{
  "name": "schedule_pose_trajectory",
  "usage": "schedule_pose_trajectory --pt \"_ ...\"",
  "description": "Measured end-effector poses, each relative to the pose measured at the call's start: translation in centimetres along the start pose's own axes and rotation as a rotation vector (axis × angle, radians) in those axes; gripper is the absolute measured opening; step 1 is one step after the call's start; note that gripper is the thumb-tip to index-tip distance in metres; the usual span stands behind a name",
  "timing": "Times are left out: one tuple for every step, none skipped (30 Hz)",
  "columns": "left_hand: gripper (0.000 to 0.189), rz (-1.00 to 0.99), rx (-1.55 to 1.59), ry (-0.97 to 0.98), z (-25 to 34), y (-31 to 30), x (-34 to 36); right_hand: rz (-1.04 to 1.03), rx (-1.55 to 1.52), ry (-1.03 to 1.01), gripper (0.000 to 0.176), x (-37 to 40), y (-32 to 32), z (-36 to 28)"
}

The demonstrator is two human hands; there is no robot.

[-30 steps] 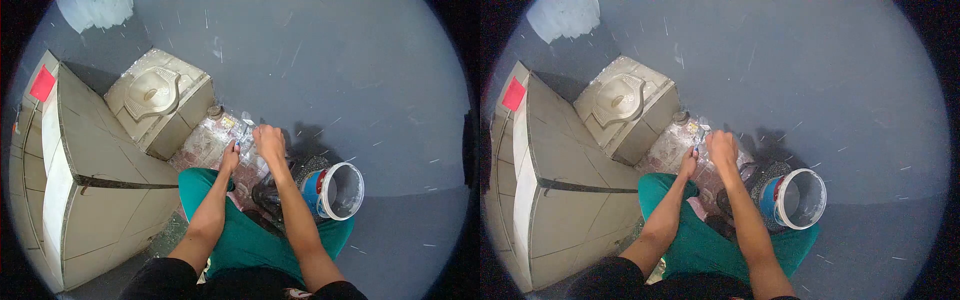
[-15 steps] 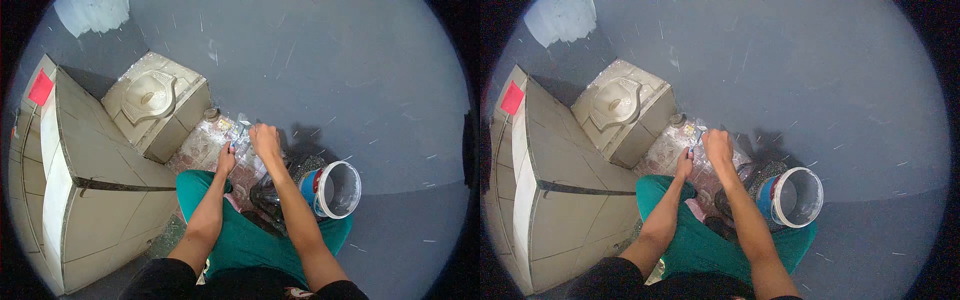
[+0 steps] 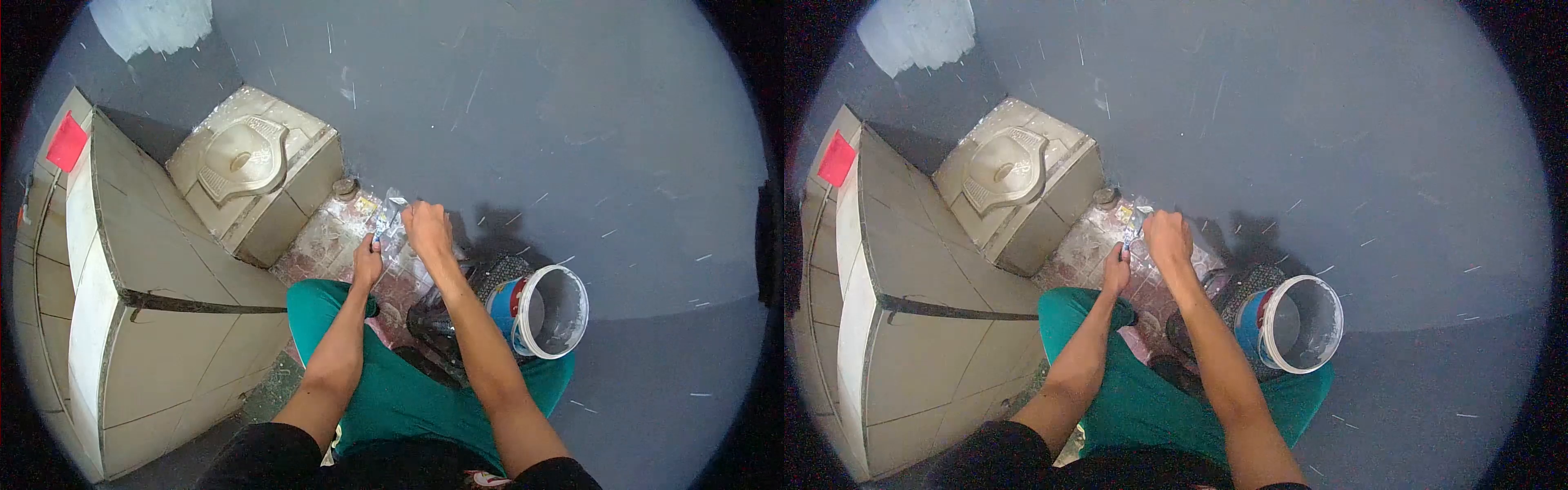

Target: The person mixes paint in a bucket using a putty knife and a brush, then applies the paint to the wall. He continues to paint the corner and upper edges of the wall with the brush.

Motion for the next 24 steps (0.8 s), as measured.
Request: schedule_pose_trajectory --pt "0.029 -0.007 -0.008 -0.008 0.1 -0.1 0.1 -0.006 -0.004 -0.005 0.032 0.0 0.0 -0.1" --pt "0.029 -0.029 -0.025 -0.001 0.4 0.0 0.2 -0.016 0.008 -0.002 0.033 0.0 0.3 0.0" --pt "0.029 -0.051 -0.043 0.006 0.6 0.3 0.3 -0.027 0.019 0.001 0.033 -0.1 0.6 0.4" --pt "0.029 -0.072 -0.062 0.012 0.6 0.4 0.4 -0.039 0.029 0.003 0.034 -0.2 1.1 0.7" --pt "0.029 -0.076 -0.05 -0.013 0.4 0.4 0.4 -0.021 0.005 0.029 0.034 -0.3 1.3 1.1" --pt "0.029 -0.074 -0.034 -0.041 -0.1 0.5 0.3 -0.007 -0.016 0.051 0.035 -0.5 1.2 1.3" --pt "0.029 -0.072 -0.014 -0.07 -0.5 0.7 0.2 0.007 -0.032 0.071 0.035 -0.9 1.0 1.5" --pt "0.029 -0.057 -0.026 -0.055 -0.7 0.8 0.1 0.015 -0.029 0.078 0.035 -1.1 1.1 1.6" --pt "0.028 -0.047 -0.039 -0.038 -0.8 0.9 0.0 0.025 -0.027 0.089 0.036 -1.3 0.9 1.6" --pt "0.028 -0.039 -0.05 -0.019 -0.9 1.1 -0.1 0.037 -0.023 0.102 0.036 -1.3 0.7 1.7" --pt "0.026 -0.039 -0.062 -0.025 -1.1 1.4 -0.1 0.084 -0.074 0.113 0.038 -1.1 0.4 1.8" --pt "0.025 -0.037 -0.074 -0.031 -1.7 1.8 -0.3 0.131 -0.126 0.122 0.039 -0.6 0.0 1.6" --pt "0.024 -0.033 -0.086 -0.038 -2.2 2.1 -0.5 0.175 -0.177 0.129 0.041 -0.2 -0.4 1.5" --pt "0.023 -0.043 -0.041 -0.058 -2.9 2.6 -0.8 0.2 -0.194 0.145 0.042 -0.2 -0.2 2.1" --pt "0.023 -0.053 0.004 -0.082 -3.6 3.0 -0.9 0.222 -0.21 0.162 0.043 -0.2 0.4 3.6" --pt "0.024 -0.065 0.046 -0.104 -3.9 3.1 -0.9 0.245 -0.228 0.181 0.043 0.0 0.9 4.9" --pt "0.026 -0.096 0.107 -0.142 -4.3 3.1 -0.9 0.239 -0.233 0.2 0.044 0.2 1.5 6.2" --pt "0.028 -0.129 0.167 -0.18 -4.6 3.2 -1.0 0.234 -0.237 0.219 0.044 0.6 1.8 7.0" --pt "0.031 -0.162 0.228 -0.219 -4.9 3.4 -1.0 0.229 -0.24 0.24 0.044 1.2 2.2 7.7" --pt "0.031 -0.21 0.302 -0.271 -5.2 3.7 -1.0 0.231 -0.259 0.259 0.044 1.7 2.6 8.5" --pt "0.031 -0.257 0.375 -0.321 -5.5 4.0 -1.2 0.235 -0.279 0.278 0.045 2.1 2.8 8.9" --pt "0.032 -0.303 0.449 -0.371 -5.7 4.3 -1.3 0.239 -0.299 0.295 0.045 2.4 3.0 9.3" --pt "0.031 -0.358 0.563 -0.443 -5.9 4.8 -1.0 0.227 -0.278 0.275 0.045 2.6 3.2 9.5" --pt "0.031 -0.411 0.676 -0.513 -4.6 4.4 -0.4 0.217 -0.259 0.254 0.044 2.6 3.5 9.9"
Point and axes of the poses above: each hand's wrist, its own x-axis away from the middle knuckle, its own y-axis out of the palm, z = x × y, the point moved 6 cm from there along -x, towards the middle knuckle, and after that the axes turned 9 degrees about -x, right-handed, at the moved point
